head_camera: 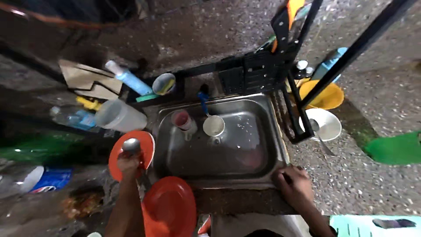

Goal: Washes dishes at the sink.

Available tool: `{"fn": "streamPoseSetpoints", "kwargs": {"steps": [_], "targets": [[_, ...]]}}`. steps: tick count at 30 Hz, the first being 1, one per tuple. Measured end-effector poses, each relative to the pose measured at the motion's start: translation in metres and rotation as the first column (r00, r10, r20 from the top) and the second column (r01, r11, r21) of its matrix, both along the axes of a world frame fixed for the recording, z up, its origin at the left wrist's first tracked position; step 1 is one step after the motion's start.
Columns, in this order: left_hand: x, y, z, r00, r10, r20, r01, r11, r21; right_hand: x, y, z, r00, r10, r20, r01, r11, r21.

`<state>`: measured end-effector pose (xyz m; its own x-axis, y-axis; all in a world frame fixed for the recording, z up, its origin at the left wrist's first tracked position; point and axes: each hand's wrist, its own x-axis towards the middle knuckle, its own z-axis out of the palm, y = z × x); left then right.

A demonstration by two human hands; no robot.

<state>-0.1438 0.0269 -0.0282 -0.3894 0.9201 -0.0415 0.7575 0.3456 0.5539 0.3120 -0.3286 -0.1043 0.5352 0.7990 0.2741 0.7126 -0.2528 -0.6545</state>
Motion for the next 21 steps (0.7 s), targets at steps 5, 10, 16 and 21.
{"fn": "streamPoseSetpoints", "kwargs": {"steps": [5, 10, 16, 21], "targets": [[0.022, -0.016, 0.039, 0.993, -0.116, 0.027, 0.113, 0.99, 0.087, 0.0, 0.002, -0.002, 1.0, -0.021, 0.01, 0.021, 1.0, 0.016], [0.151, -0.084, 0.051, 0.912, -0.334, 0.237, 0.334, 0.942, 0.043, -0.001, 0.004, -0.006, 0.999, -0.032, 0.015, 0.032, 0.999, 0.022], [0.262, -0.075, -0.023, 0.817, -0.374, 0.439, 0.531, 0.785, -0.319, 0.0, 0.006, -0.005, 0.999, -0.038, -0.006, 0.038, 0.998, 0.05], [0.289, -0.027, -0.082, 0.663, -0.151, 0.733, 0.326, 0.94, -0.102, -0.002, 0.004, -0.005, 0.997, -0.074, 0.023, 0.073, 0.996, 0.047]]}}
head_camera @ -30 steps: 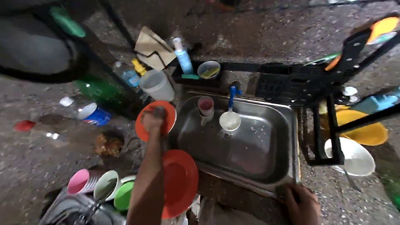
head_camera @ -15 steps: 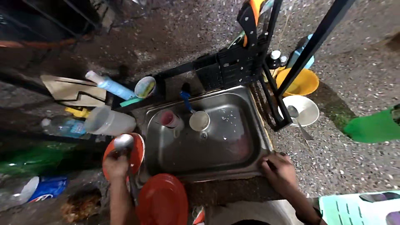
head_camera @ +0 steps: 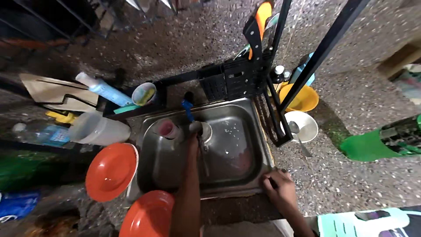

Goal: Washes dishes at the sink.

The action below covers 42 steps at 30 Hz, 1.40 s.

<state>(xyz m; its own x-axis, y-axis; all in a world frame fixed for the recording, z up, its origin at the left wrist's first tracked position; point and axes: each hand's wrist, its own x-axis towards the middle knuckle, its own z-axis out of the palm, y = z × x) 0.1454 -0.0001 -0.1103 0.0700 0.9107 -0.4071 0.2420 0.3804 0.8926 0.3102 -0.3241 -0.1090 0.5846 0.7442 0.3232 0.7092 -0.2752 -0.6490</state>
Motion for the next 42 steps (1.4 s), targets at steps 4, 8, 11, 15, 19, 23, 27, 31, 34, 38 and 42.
{"fn": "streamPoseSetpoints", "kwargs": {"steps": [4, 8, 11, 15, 19, 23, 27, 31, 34, 38, 42], "targets": [[0.014, 0.007, -0.013, 0.918, 0.219, 0.33, -0.233, 0.972, 0.005, 0.003, -0.002, -0.005, 0.999, 0.006, 0.04, -0.007, 0.999, 0.04], [0.023, 0.0, -0.025, 0.811, 0.225, 0.54, -0.263, 0.965, -0.008, 0.006, -0.005, -0.01, 0.998, 0.016, 0.062, -0.018, 0.999, 0.03], [0.025, 0.001, -0.011, 0.794, 0.249, 0.554, -0.255, 0.965, -0.067, 0.002, -0.004, -0.003, 0.998, 0.0, 0.062, 0.001, 1.0, -0.016], [0.017, 0.005, -0.005, 0.831, 0.259, 0.493, -0.209, 0.965, -0.155, -0.002, -0.004, 0.009, 0.999, 0.028, 0.034, -0.026, 0.997, -0.066], [0.016, 0.01, -0.007, 0.783, 0.244, 0.572, -0.164, 0.968, -0.189, -0.001, -0.001, 0.016, 0.996, 0.076, 0.046, -0.07, 0.99, -0.119], [0.019, 0.012, -0.019, 0.646, 0.277, 0.711, -0.178, 0.961, -0.213, 0.0, -0.002, 0.012, 0.996, 0.068, 0.059, -0.057, 0.984, -0.166], [0.024, 0.013, -0.026, 0.617, 0.329, 0.715, -0.222, 0.944, -0.243, -0.001, -0.002, 0.013, 0.998, 0.05, 0.039, -0.042, 0.982, -0.185], [0.021, 0.013, -0.024, 0.618, 0.323, 0.717, -0.161, 0.944, -0.287, -0.002, -0.002, 0.015, 0.999, 0.034, 0.008, -0.032, 0.977, -0.209], [0.023, 0.01, -0.017, 0.673, 0.296, 0.678, -0.138, 0.951, -0.278, -0.003, -0.002, 0.016, 1.0, 0.026, 0.006, -0.024, 0.975, -0.223], [0.025, 0.01, -0.017, 0.651, 0.256, 0.715, -0.073, 0.958, -0.277, -0.003, -0.001, 0.014, 1.0, 0.007, 0.013, -0.003, 0.973, -0.232], [0.025, 0.011, -0.016, 0.657, 0.227, 0.719, -0.028, 0.96, -0.277, -0.003, -0.002, 0.016, 1.0, 0.022, -0.005, -0.023, 0.969, -0.247]]}}
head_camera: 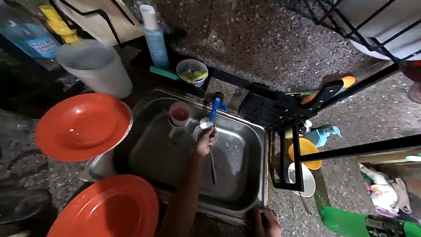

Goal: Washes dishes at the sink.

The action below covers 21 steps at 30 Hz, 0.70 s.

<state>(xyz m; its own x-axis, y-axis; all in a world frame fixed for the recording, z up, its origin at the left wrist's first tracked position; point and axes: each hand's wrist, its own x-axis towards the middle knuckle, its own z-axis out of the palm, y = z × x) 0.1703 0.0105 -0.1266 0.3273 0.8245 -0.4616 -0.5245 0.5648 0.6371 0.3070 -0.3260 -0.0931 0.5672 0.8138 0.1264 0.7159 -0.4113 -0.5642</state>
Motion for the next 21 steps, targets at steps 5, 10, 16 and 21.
{"fn": "streamPoseSetpoints", "kwargs": {"steps": [5, 10, 16, 21], "targets": [[0.009, -0.001, -0.003, 0.991, 0.107, 0.082, -0.098, 0.99, -0.103, -0.003, 0.0, 0.002, 0.997, 0.06, 0.051, -0.065, 0.993, 0.096], [0.006, -0.006, -0.003, 0.995, -0.026, 0.097, 0.027, 1.0, -0.006, -0.012, 0.068, 0.023, 0.942, 0.268, -0.203, -0.2, 0.932, 0.301], [0.008, -0.014, -0.001, 0.993, -0.11, 0.038, 0.109, 0.994, 0.021, -0.044, 0.167, 0.001, 0.506, 0.117, -0.855, -0.278, 0.96, -0.033], [0.002, -0.004, 0.012, 0.997, 0.078, 0.002, -0.078, 0.995, -0.058, -0.06, 0.172, -0.011, 0.519, 0.058, -0.853, -0.274, 0.956, -0.102]]}}
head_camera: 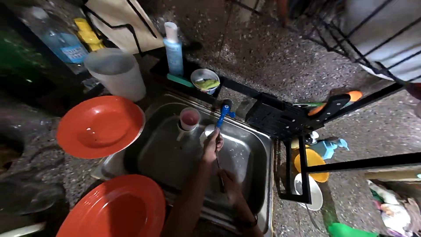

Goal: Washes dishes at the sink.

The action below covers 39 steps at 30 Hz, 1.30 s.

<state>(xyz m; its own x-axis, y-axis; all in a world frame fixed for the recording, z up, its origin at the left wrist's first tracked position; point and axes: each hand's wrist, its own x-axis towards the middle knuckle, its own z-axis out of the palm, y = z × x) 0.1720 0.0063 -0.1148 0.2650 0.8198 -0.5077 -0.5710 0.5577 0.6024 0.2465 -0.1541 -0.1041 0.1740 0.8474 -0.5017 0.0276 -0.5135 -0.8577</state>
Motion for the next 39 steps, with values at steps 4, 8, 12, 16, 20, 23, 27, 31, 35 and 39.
{"fn": "streamPoseSetpoints", "kwargs": {"steps": [4, 8, 12, 16, 20, 23, 27, 31, 35, 39], "targets": [[-0.007, 0.009, -0.012, 0.983, 0.183, -0.031, -0.179, 0.978, 0.105, -0.013, -0.008, 0.003, 0.994, -0.09, -0.067, 0.088, 0.996, -0.029], [-0.011, 0.012, -0.026, 0.978, 0.194, 0.076, -0.205, 0.962, 0.178, -0.02, -0.009, 0.007, 0.992, -0.055, -0.118, 0.057, 0.998, 0.012], [-0.007, 0.011, -0.016, 0.976, 0.212, 0.042, -0.216, 0.969, 0.12, -0.021, -0.009, 0.008, 0.995, -0.044, -0.089, 0.044, 0.999, 0.0], [-0.011, 0.013, -0.014, 0.987, 0.131, 0.094, -0.136, 0.99, 0.047, -0.03, -0.013, 0.009, 0.994, -0.048, -0.094, 0.048, 0.999, -0.003], [-0.011, 0.011, -0.009, 0.983, 0.158, 0.091, -0.163, 0.985, 0.055, -0.038, -0.009, 0.018, 0.979, -0.117, -0.166, 0.113, 0.993, -0.033], [-0.011, 0.013, -0.012, 0.942, 0.313, 0.124, -0.321, 0.946, 0.052, -0.038, -0.002, 0.024, 0.944, -0.197, -0.265, 0.165, 0.977, -0.136], [-0.009, 0.016, -0.032, 0.949, 0.31, 0.061, -0.316, 0.92, 0.233, -0.038, -0.002, 0.027, 0.897, -0.259, -0.359, 0.186, 0.957, -0.223], [-0.004, 0.01, -0.025, 0.992, 0.121, 0.023, -0.123, 0.967, 0.225, -0.037, 0.001, 0.031, 0.896, -0.273, -0.351, 0.202, 0.953, -0.225], [-0.005, 0.009, -0.014, 0.979, 0.2, -0.05, -0.187, 0.963, 0.195, -0.036, -0.005, 0.02, 0.914, -0.212, -0.347, 0.168, 0.974, -0.151], [-0.006, 0.011, -0.008, 0.977, 0.205, -0.054, -0.196, 0.972, 0.133, -0.041, -0.01, 0.017, 0.958, -0.142, -0.249, 0.138, 0.99, -0.035]]}}
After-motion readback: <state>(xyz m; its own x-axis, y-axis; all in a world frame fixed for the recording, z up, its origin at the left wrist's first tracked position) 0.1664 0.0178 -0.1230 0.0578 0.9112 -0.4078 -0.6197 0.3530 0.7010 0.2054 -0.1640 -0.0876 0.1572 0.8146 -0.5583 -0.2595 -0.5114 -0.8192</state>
